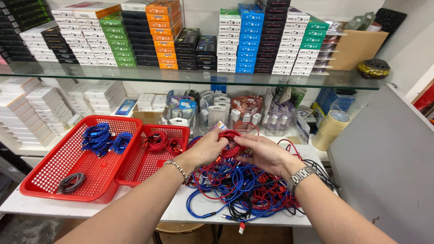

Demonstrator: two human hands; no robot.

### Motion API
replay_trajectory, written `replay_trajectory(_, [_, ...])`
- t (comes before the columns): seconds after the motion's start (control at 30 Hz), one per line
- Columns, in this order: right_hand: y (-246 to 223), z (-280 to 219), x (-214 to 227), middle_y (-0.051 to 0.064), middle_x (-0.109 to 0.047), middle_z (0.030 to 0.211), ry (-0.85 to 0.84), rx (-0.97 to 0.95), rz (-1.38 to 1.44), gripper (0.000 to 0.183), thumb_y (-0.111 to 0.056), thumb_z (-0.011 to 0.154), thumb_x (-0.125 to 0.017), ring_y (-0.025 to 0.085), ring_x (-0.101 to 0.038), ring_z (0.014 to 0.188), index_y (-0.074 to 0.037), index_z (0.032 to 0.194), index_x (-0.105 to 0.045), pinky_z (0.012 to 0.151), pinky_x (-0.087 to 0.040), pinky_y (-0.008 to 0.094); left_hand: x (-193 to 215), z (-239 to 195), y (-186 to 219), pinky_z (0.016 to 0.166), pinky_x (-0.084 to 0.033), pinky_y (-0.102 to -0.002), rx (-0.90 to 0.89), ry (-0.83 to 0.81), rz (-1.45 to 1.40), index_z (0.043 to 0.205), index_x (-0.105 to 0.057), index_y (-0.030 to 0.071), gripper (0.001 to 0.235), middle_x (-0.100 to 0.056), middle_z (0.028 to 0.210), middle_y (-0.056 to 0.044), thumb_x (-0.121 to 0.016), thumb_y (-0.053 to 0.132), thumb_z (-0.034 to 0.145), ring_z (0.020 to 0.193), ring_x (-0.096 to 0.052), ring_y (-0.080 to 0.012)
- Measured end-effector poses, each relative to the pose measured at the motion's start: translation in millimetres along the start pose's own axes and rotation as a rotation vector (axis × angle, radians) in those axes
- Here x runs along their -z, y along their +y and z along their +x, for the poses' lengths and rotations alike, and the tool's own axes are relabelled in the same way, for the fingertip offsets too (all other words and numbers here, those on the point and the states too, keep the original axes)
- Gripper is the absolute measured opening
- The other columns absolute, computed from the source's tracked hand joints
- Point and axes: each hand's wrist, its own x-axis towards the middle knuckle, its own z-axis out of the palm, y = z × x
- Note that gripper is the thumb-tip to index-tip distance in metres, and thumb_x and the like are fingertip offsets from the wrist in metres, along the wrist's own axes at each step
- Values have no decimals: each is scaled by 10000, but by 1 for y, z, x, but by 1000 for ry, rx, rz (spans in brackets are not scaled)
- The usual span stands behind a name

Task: The person sorts a pile of tangled USB cables on a counter by color. They pick up individual cables, coil them, and place them into red baskets. The person handles red, blue, black, and beige cables.

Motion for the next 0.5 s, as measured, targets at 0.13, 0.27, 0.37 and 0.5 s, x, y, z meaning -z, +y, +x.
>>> replay_trajectory(0.13, [8, 27, -9, 23, -713, 1089, 10, 73, 97, 296, -206, 938, -697, 104, -652, 976, -83, 1207, -680, 824, -542, 270, 10, -14, -2, 681, -559, -309, 167, 147, -331, 1306, -571, 9, 435, -739, 982, -133, -636, 205, 924, 795, -686, -166])
replay_trajectory(0.27, [13, 48, -22, 30, -716, 1097, 83, 66, 122, 306, -171, 923, -706, 117, -672, 984, -76, 1212, -673, 809, -568, 267, 29, -27, -17, 730, -599, -277, 298, 230, -654, 1320, -560, -23, 526, -742, 1016, -147, -754, 125, 855, 836, -725, -181])
replay_trajectory(0.37, [15, 69, -38, 39, -719, 1125, 64, 70, 88, 322, -158, 918, -699, 126, -687, 981, -55, 1222, -674, 807, -594, 269, 40, -28, -40, 709, -607, -305, 352, 327, -721, 1313, -604, -43, 510, -745, 1017, -165, -741, 38, 829, 813, -715, -211])
replay_trajectory(0.5, [12, 106, -64, 51, -739, 1144, 111, 82, -87, 341, -161, 932, -688, 121, -695, 979, -57, 1258, -689, 788, -601, 253, 60, -14, -80, 725, -592, -282, 486, 475, -847, 1264, -628, -31, 387, -741, 1034, -137, -703, 14, 887, 868, -720, -190])
